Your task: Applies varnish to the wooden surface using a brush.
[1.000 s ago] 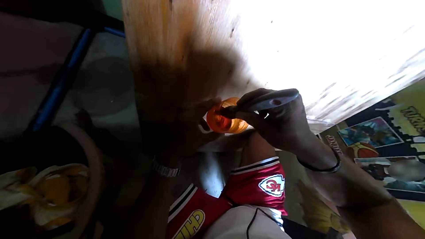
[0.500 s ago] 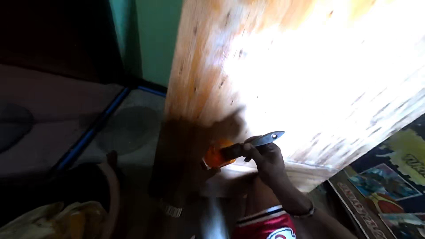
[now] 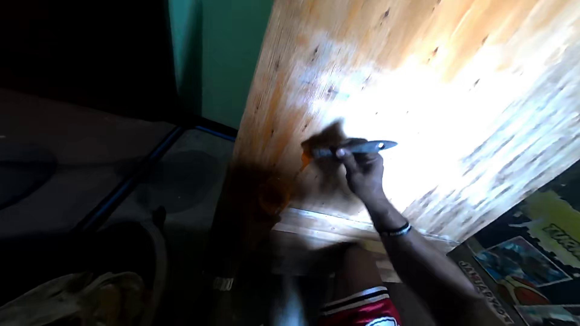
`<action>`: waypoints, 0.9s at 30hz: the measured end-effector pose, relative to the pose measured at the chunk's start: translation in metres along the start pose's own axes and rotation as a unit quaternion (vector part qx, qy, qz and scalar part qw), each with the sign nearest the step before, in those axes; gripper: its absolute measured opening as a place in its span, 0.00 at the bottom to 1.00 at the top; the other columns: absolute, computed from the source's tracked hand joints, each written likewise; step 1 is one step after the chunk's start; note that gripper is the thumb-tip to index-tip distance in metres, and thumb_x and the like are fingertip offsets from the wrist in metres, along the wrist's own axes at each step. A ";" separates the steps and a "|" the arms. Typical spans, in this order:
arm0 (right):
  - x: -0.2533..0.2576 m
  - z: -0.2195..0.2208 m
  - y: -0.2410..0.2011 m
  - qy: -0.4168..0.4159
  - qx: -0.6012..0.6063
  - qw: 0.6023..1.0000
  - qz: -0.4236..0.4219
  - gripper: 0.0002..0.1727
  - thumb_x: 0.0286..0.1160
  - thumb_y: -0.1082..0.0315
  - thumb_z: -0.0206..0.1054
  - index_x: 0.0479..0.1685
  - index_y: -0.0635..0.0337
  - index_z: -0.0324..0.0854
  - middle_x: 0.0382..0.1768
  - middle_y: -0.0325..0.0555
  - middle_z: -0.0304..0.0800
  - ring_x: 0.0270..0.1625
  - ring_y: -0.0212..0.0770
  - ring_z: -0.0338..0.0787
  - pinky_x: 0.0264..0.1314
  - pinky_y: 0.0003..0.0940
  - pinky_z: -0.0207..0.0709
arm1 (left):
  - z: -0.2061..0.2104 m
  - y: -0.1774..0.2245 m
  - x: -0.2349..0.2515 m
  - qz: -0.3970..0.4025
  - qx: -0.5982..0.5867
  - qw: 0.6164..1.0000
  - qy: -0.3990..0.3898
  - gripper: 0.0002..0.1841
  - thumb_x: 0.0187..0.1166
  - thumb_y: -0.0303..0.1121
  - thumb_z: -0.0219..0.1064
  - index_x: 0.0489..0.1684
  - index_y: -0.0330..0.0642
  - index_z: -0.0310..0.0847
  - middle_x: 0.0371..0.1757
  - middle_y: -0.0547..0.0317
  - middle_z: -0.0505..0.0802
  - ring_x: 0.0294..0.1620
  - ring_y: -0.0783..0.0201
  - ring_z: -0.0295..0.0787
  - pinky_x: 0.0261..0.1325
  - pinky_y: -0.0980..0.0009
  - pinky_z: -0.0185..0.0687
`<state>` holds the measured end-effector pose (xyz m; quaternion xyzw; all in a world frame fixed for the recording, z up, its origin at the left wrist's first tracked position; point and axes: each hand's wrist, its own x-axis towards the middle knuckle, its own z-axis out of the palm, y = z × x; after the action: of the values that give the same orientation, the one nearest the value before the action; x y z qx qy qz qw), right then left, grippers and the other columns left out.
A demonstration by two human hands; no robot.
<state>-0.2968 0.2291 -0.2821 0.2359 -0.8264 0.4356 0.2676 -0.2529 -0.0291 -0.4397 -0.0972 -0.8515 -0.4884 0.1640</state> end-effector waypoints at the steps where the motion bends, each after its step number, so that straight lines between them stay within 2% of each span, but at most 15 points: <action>1: 0.021 -0.011 -0.009 -0.017 -0.078 0.994 -0.069 0.10 0.80 0.70 0.69 0.53 0.66 0.86 0.52 0.45 0.93 0.53 0.33 0.93 0.60 0.34 0.89 | -0.013 0.011 0.002 -0.038 -0.017 0.999 -0.030 0.44 0.57 0.60 0.83 0.73 0.40 0.80 0.64 0.43 0.90 0.67 0.47 0.86 0.73 0.44 0.76; 4: 0.093 -0.044 -0.029 0.013 -0.213 0.940 -0.265 0.10 0.82 0.67 0.68 0.47 0.69 0.87 0.49 0.51 0.94 0.52 0.35 0.94 0.59 0.37 0.89 | -0.027 0.003 -0.002 -0.057 -0.059 0.996 0.018 0.39 0.59 0.56 0.83 0.67 0.38 0.83 0.52 0.44 0.93 0.52 0.51 0.91 0.58 0.47 0.86; 6: 0.128 -0.054 -0.038 0.046 -0.259 0.899 -0.351 0.09 0.82 0.70 0.67 0.43 0.69 0.87 0.48 0.56 0.93 0.51 0.40 0.93 0.55 0.38 0.88 | -0.028 -0.017 -0.002 -0.041 -0.046 0.994 0.089 0.42 0.59 0.58 0.82 0.74 0.45 0.80 0.50 0.47 0.94 0.45 0.54 0.93 0.48 0.47 0.89; 7: 0.128 -0.051 -0.041 0.053 -0.282 0.891 -0.352 0.08 0.82 0.71 0.66 0.43 0.69 0.88 0.48 0.57 0.92 0.52 0.42 0.92 0.56 0.37 0.87 | -0.033 -0.023 -0.001 -0.047 -0.047 0.992 0.107 0.42 0.60 0.59 0.81 0.77 0.49 0.77 0.50 0.49 0.94 0.41 0.56 0.93 0.43 0.49 0.90; 9: 0.081 -0.032 -0.041 0.006 -0.363 0.891 -0.273 0.11 0.83 0.71 0.62 0.51 0.68 0.88 0.54 0.59 0.91 0.58 0.48 0.91 0.63 0.44 0.85 | -0.042 -0.034 0.000 -0.078 -0.034 0.989 0.118 0.43 0.63 0.61 0.80 0.80 0.52 0.73 0.52 0.48 0.93 0.36 0.57 0.91 0.38 0.51 0.89; 11: -0.012 0.007 -0.021 -0.091 -0.406 0.892 -0.178 0.16 0.79 0.69 0.62 0.59 0.65 0.85 0.56 0.59 0.89 0.56 0.53 0.90 0.54 0.49 0.86 | -0.049 -0.044 -0.002 -0.113 -0.025 0.986 0.122 0.43 0.64 0.58 0.81 0.82 0.55 0.71 0.59 0.49 0.90 0.37 0.57 0.90 0.38 0.52 0.89; 12: -0.059 0.028 -0.003 -0.137 -0.377 0.902 -0.163 0.15 0.77 0.68 0.65 0.59 0.62 0.88 0.55 0.57 0.90 0.54 0.52 0.91 0.52 0.47 0.86 | -0.051 -0.048 -0.002 -0.111 -0.028 0.984 0.135 0.42 0.64 0.53 0.82 0.82 0.54 0.71 0.62 0.49 0.89 0.35 0.58 0.89 0.35 0.53 0.87; 14: -0.130 0.059 0.024 -0.232 -0.281 0.918 -0.158 0.14 0.81 0.66 0.65 0.59 0.56 0.90 0.57 0.52 0.93 0.57 0.47 0.93 0.58 0.41 0.88 | -0.053 -0.052 -0.003 -0.118 -0.030 0.982 0.142 0.43 0.64 0.52 0.82 0.83 0.53 0.70 0.68 0.50 0.87 0.37 0.58 0.90 0.37 0.53 0.87; 16: -0.149 0.078 0.030 -0.266 -0.227 0.923 -0.161 0.13 0.84 0.65 0.63 0.58 0.56 0.90 0.56 0.50 0.94 0.58 0.45 0.93 0.60 0.38 0.87 | -0.053 -0.053 -0.002 -0.131 -0.034 0.980 0.146 0.43 0.64 0.53 0.83 0.83 0.55 0.69 0.67 0.50 0.87 0.36 0.57 0.89 0.38 0.52 0.87; 18: -0.119 0.078 0.017 -0.248 -0.235 0.927 -0.154 0.13 0.84 0.67 0.63 0.58 0.55 0.90 0.56 0.47 0.94 0.58 0.43 0.93 0.60 0.38 0.88 | -0.052 -0.053 -0.001 -0.136 -0.037 0.979 0.150 0.44 0.62 0.51 0.85 0.83 0.56 0.69 0.66 0.50 0.88 0.36 0.57 0.90 0.37 0.53 0.88; 20: -0.055 0.058 -0.003 -0.186 -0.278 0.929 -0.161 0.13 0.77 0.70 0.67 0.55 0.60 0.91 0.54 0.52 0.95 0.54 0.48 0.94 0.55 0.44 0.87 | -0.051 -0.054 0.000 -0.133 -0.026 0.978 0.156 0.44 0.62 0.50 0.86 0.83 0.53 0.70 0.67 0.48 0.88 0.39 0.54 0.91 0.41 0.48 0.88; 22: 0.022 0.022 -0.029 -0.123 -0.296 0.926 -0.197 0.12 0.83 0.68 0.65 0.55 0.65 0.88 0.55 0.54 0.93 0.55 0.45 0.93 0.59 0.41 0.87 | -0.052 -0.056 0.000 -0.140 -0.014 0.977 0.163 0.44 0.61 0.50 0.86 0.83 0.55 0.71 0.66 0.47 0.88 0.39 0.52 0.91 0.43 0.45 0.87; 24: 0.088 -0.005 -0.043 -0.011 -0.279 0.921 -0.271 0.09 0.81 0.73 0.64 0.47 0.68 0.89 0.52 0.56 0.93 0.54 0.41 0.93 0.59 0.37 0.87 | -0.053 -0.056 0.000 -0.141 -0.009 0.975 0.171 0.44 0.62 0.49 0.86 0.82 0.52 0.71 0.64 0.44 0.89 0.40 0.50 0.91 0.44 0.43 0.87; 26: 0.113 -0.010 -0.051 0.047 -0.279 0.911 -0.299 0.07 0.81 0.75 0.64 0.44 0.70 0.87 0.50 0.56 0.91 0.52 0.40 0.92 0.56 0.34 0.86 | -0.053 -0.058 0.000 -0.141 -0.019 0.973 0.181 0.45 0.61 0.50 0.86 0.82 0.49 0.70 0.61 0.42 0.89 0.42 0.48 0.91 0.46 0.43 0.87; 27: 0.098 -0.005 -0.057 0.027 -0.314 0.912 -0.264 0.10 0.82 0.74 0.62 0.49 0.70 0.87 0.53 0.57 0.91 0.54 0.41 0.91 0.58 0.36 0.86 | -0.052 -0.061 0.000 -0.148 -0.025 0.971 0.184 0.47 0.60 0.53 0.86 0.84 0.52 0.69 0.63 0.45 0.89 0.44 0.50 0.91 0.47 0.45 0.88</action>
<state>-0.3328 0.1885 -0.1828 0.3371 -0.8209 0.0730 0.4552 -0.2634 -0.1044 -0.4640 0.1175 -0.7992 -0.5375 0.2418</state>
